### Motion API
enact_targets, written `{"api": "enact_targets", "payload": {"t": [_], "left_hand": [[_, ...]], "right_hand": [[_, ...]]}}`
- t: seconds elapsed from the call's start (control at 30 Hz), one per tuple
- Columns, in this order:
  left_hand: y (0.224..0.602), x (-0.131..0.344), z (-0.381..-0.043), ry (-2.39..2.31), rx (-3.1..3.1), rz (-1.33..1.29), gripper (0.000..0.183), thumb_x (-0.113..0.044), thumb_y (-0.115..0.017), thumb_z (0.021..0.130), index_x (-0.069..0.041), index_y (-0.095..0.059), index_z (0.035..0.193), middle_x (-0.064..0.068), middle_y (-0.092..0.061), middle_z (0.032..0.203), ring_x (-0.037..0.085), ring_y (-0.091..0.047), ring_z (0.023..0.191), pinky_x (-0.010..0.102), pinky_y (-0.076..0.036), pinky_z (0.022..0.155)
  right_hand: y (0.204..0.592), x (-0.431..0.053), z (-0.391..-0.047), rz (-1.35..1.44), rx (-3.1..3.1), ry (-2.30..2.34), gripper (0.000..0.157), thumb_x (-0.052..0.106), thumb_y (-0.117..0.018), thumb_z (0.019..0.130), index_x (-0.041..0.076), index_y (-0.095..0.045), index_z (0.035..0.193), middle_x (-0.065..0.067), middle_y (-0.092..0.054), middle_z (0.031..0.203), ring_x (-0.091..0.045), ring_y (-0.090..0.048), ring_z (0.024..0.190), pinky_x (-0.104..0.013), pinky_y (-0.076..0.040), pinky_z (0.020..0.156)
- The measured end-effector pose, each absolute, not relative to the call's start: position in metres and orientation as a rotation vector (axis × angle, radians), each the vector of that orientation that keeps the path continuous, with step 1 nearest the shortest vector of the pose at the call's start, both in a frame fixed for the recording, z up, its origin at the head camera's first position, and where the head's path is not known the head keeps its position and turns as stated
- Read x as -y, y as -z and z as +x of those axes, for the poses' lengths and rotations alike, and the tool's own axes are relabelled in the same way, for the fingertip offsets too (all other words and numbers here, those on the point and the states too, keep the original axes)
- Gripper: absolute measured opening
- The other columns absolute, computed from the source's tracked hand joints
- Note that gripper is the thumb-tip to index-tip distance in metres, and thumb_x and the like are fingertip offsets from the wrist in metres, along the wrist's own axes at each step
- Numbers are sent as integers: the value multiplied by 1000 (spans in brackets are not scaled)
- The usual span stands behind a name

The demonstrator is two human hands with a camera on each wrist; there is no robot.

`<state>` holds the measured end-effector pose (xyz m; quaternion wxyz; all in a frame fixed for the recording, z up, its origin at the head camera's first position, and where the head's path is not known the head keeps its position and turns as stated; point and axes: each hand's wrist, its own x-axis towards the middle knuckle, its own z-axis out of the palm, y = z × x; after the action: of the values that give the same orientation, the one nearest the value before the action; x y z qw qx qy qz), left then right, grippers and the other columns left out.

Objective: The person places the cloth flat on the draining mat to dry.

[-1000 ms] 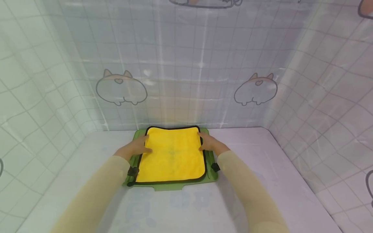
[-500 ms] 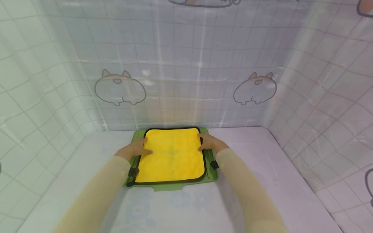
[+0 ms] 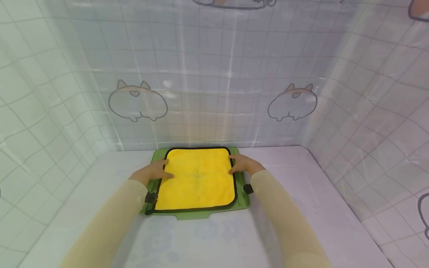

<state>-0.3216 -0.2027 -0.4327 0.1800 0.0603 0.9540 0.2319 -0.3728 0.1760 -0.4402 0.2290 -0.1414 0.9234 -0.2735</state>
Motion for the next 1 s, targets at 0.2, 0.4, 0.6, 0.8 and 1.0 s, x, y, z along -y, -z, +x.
{"api": "enact_targets", "payload": {"t": [0.2,0.4,0.6,0.8,1.0], "left_hand": [[424,205,-321,-604,-2675,206,86,-39,-67,97,4,-22,156,29,-24,159,47,-24,146,60,-25,116],[408,200,-324,-515,-2682,203,75,-39,-58,102,2,-25,156,26,-29,159,45,-28,144,59,-28,115],[404,189,-330,-469,-2754,180,68,-34,-56,104,4,-30,154,26,-34,156,44,-36,140,56,-34,113],[406,177,-331,-371,-2855,21,51,-36,-60,101,2,-57,135,19,-64,126,36,-61,111,54,-49,97],[394,168,-323,-308,-2838,-67,37,-38,-61,100,-4,-71,112,9,-69,98,30,-63,94,56,-47,97]], "right_hand": [[429,-178,-371,-467,-2584,653,78,26,-73,94,9,-31,157,-22,-33,157,-22,-65,82,-36,-54,82],[415,-175,-371,-481,-2651,584,62,29,-63,101,7,-40,154,-25,-42,151,-36,-58,116,-47,-48,97],[417,-164,-374,-519,-2698,568,51,27,-57,104,5,-47,149,-20,-36,157,-40,-33,144,-54,-34,113],[421,-148,-378,-491,-2775,595,50,25,-57,104,6,-47,149,-18,-40,155,-38,-40,140,-52,-38,111],[424,-140,-381,-485,-2822,603,50,26,-58,104,8,-46,149,-17,-43,153,-37,-43,138,-51,-41,109]]}}
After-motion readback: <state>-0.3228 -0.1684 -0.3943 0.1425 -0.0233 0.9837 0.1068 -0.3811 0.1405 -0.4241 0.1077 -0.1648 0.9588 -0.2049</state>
